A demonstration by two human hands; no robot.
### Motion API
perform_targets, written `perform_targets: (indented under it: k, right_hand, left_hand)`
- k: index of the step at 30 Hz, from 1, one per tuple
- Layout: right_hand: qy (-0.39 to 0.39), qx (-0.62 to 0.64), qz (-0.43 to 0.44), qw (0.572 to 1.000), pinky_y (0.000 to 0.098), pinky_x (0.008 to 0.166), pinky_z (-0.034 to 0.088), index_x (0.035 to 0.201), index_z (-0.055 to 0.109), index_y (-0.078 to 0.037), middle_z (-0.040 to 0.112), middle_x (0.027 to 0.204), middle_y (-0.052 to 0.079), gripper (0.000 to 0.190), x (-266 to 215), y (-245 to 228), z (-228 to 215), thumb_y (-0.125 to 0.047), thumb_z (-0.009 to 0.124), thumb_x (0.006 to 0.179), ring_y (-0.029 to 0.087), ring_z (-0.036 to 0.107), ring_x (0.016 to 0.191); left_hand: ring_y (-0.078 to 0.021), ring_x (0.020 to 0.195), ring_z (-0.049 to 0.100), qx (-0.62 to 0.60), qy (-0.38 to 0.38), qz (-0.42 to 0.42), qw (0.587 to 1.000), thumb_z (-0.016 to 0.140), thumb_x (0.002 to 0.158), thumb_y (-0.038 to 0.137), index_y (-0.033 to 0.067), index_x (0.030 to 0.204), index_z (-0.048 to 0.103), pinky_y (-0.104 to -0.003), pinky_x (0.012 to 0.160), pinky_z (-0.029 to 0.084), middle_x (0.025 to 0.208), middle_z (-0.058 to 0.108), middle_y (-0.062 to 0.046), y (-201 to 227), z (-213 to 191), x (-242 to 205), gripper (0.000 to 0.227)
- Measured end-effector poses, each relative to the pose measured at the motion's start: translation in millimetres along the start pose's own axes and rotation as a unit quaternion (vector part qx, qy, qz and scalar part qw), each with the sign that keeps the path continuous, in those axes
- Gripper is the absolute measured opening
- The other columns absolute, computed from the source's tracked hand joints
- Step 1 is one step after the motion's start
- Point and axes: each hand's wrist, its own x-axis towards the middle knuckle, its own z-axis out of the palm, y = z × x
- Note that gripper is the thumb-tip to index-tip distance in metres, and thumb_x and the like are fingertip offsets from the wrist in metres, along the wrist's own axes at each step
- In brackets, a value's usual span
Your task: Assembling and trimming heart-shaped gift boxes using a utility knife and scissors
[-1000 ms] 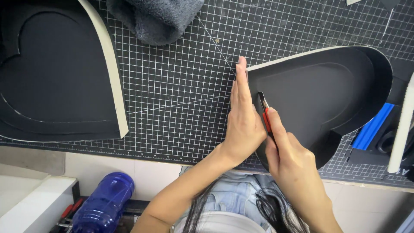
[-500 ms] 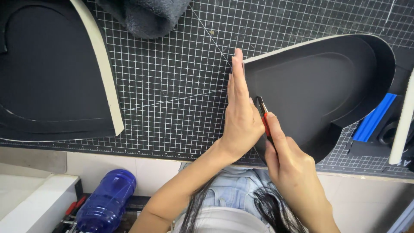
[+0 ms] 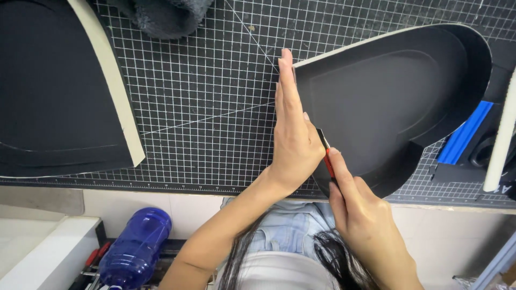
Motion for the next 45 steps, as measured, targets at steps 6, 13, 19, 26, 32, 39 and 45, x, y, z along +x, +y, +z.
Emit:
perform_targets:
  k: [6, 13, 19, 26, 32, 39, 45]
  right_hand:
    - [-0.008, -0.032, 0.002, 0.999, 0.0495, 0.054, 0.051, 0.156, 0.035, -0.026, 0.051, 0.077, 0.004, 0.065, -9.7, 13.4, 8.5, -0.02, 0.054, 0.095, 0.033, 0.051, 0.055]
    - [-0.019, -0.034, -0.002, 0.999, 0.0489, 0.053, 0.049, 0.157, 0.034, -0.025, 0.048, 0.074, 0.004, 0.065, -14.5, 18.7, 9.5, -0.021, 0.054, 0.095, 0.032, 0.05, 0.053]
    - [-0.027, -0.033, -0.001, 0.999, 0.051, 0.051, 0.052, 0.156, 0.034, -0.024, 0.048, 0.075, 0.003, 0.065, -22.2, 24.0, 11.1, -0.023, 0.055, 0.095, 0.031, 0.055, 0.054]
    - [-0.014, -0.051, -0.031, 0.998, 0.0514, 0.043, 0.048, 0.156, 0.035, -0.021, 0.04, 0.073, 0.003, 0.065, -27.8, 29.7, 12.4, -0.018, 0.056, 0.094, 0.033, 0.046, 0.048]
    - [-0.016, -0.108, -0.037, 0.993, 0.0522, 0.041, 0.05, 0.155, 0.036, -0.026, 0.036, 0.074, 0.001, 0.065, -34.1, 36.3, 10.0, -0.02, 0.056, 0.094, 0.033, 0.041, 0.047]
    - [-0.043, -0.177, -0.085, 0.98, 0.0528, 0.041, 0.051, 0.155, 0.037, -0.023, 0.041, 0.074, 0.002, 0.065, -31.9, 42.5, -5.6, -0.021, 0.054, 0.093, 0.036, 0.049, 0.044]
    - [-0.068, -0.159, -0.092, 0.981, 0.0518, 0.041, 0.05, 0.156, 0.035, -0.022, 0.039, 0.073, 0.003, 0.066, -29.0, 44.8, -12.1, -0.021, 0.055, 0.093, 0.036, 0.046, 0.041]
  left_hand:
    - [-0.0359, 0.168, 0.01, -0.022, 0.004, -0.016, 1.0, 0.029, 0.082, -0.029, 0.0032, 0.161, -0.005, -0.043, 0.145, 0.012, 0.173, 0.005, -0.02, 4.1, 0.6, 1.0, 0.091]
    - [-0.0362, 0.168, 0.009, -0.016, 0.001, -0.015, 1.0, 0.029, 0.081, -0.028, 0.0026, 0.161, -0.005, -0.043, 0.146, 0.012, 0.173, 0.006, -0.02, 3.4, 0.8, -0.1, 0.092]
    - [-0.0365, 0.169, 0.009, -0.009, 0.008, -0.003, 1.0, 0.032, 0.084, -0.027, 0.0038, 0.161, -0.004, -0.043, 0.147, 0.013, 0.173, 0.006, -0.02, 1.5, 2.4, -0.6, 0.09]
    - [-0.0356, 0.17, 0.008, -0.004, 0.005, -0.013, 1.0, 0.033, 0.083, -0.027, 0.0052, 0.162, -0.006, -0.043, 0.148, 0.01, 0.174, 0.005, -0.019, 2.5, 1.8, -0.3, 0.094]
    - [-0.0355, 0.17, 0.008, 0.006, 0.003, -0.009, 1.0, 0.034, 0.084, -0.026, 0.0059, 0.162, -0.006, -0.044, 0.149, 0.009, 0.175, 0.005, -0.019, 0.8, 2.0, -1.4, 0.093]
    - [-0.0339, 0.171, 0.007, 0.0, -0.004, -0.022, 1.0, 0.034, 0.082, -0.026, 0.0067, 0.162, -0.006, -0.042, 0.148, 0.008, 0.176, 0.003, -0.018, 1.7, 1.5, -2.0, 0.096]
    - [-0.0345, 0.171, 0.008, 0.004, -0.003, -0.004, 1.0, 0.03, 0.087, -0.025, 0.0041, 0.162, -0.005, -0.043, 0.15, 0.011, 0.175, 0.004, -0.018, -0.8, 1.1, -2.6, 0.088]
